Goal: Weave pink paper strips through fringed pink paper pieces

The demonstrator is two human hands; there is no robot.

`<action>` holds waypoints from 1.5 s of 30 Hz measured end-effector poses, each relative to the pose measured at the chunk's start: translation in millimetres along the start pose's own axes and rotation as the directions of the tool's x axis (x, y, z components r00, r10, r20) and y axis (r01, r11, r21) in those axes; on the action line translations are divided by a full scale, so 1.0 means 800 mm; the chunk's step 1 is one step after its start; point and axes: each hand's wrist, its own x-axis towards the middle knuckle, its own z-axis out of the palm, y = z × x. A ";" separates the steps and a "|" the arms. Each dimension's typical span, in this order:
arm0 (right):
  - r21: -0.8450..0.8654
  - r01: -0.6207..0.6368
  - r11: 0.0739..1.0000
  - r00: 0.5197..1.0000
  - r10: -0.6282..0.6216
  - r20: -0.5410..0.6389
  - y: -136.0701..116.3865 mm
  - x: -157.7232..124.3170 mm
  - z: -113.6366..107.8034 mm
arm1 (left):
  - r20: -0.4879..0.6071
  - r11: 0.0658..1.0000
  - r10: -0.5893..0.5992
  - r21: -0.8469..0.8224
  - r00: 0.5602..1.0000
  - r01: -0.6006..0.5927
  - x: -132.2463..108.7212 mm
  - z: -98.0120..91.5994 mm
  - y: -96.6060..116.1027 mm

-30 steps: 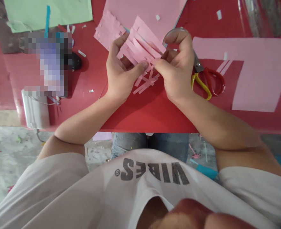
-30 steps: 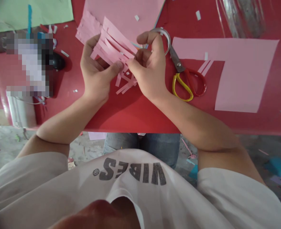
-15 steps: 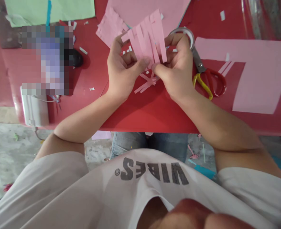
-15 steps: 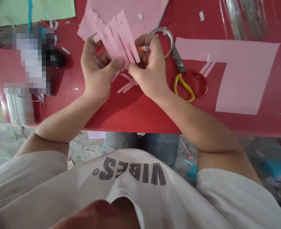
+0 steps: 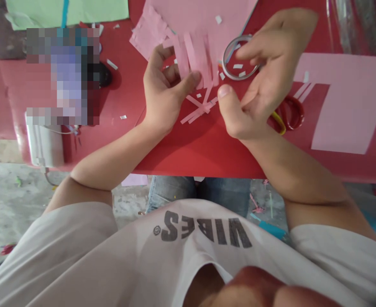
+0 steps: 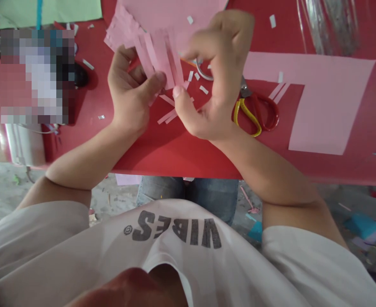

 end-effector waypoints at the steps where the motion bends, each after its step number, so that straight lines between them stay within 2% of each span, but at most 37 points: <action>1: -0.079 0.134 0.988 0.990 -0.137 -0.043 0.000 0.000 -0.001 | 0.009 1.000 0.005 -0.014 1.000 -0.005 -0.001 0.001 0.001; 3: -0.202 0.257 0.945 0.960 -0.273 -0.054 0.001 0.000 0.002 | 0.014 1.000 -0.002 -0.028 1.000 0.003 -0.003 0.002 0.005; 8: -0.365 0.282 0.887 0.950 -0.312 -0.023 -0.002 0.001 0.019 | 0.017 1.000 0.009 -0.019 1.000 -0.009 -0.005 0.001 0.011; 11: -0.308 0.288 0.907 0.947 -0.318 -0.049 -0.006 0.000 0.021 | 0.033 1.000 -0.001 -0.004 0.999 0.001 -0.003 0.000 0.010; 15: -0.138 0.187 0.973 0.975 -0.201 -0.095 -0.006 -0.002 0.024 | -0.006 0.999 0.029 0.017 1.000 -0.029 -0.005 0.005 0.010; 19: -0.075 0.153 0.985 0.979 -0.162 -0.128 0.000 0.001 0.028 | -0.002 0.998 0.056 0.018 0.998 -0.056 -0.007 0.007 0.012; 23: -0.066 0.168 0.983 0.975 -0.176 -0.138 0.001 0.005 0.025 | -0.003 1.000 0.003 0.014 1.000 -0.003 -0.004 0.005 0.010; 27: -0.037 0.168 0.985 0.980 -0.171 -0.098 -0.003 0.005 0.024 | 0.000 0.999 -0.048 0.004 0.999 0.048 -0.003 0.003 0.007; 31: -0.034 0.166 0.986 0.984 -0.168 -0.053 -0.002 0.006 0.027 | 0.019 1.000 0.029 -0.004 0.999 -0.028 -0.003 0.002 0.005; 36: -0.096 0.167 0.981 0.983 -0.174 -0.062 0.005 0.008 0.029 | 0.047 0.999 0.029 0.033 0.998 -0.031 -0.005 0.005 0.014; 41: -0.081 0.199 0.977 0.977 -0.204 -0.061 0.004 0.009 0.028 | -0.020 0.998 0.019 0.068 1.000 -0.018 -0.007 0.009 0.018; 45: -0.107 0.168 0.980 0.982 -0.176 -0.066 0.002 0.007 0.027 | -0.024 0.997 0.007 0.081 1.000 -0.005 -0.005 0.007 0.012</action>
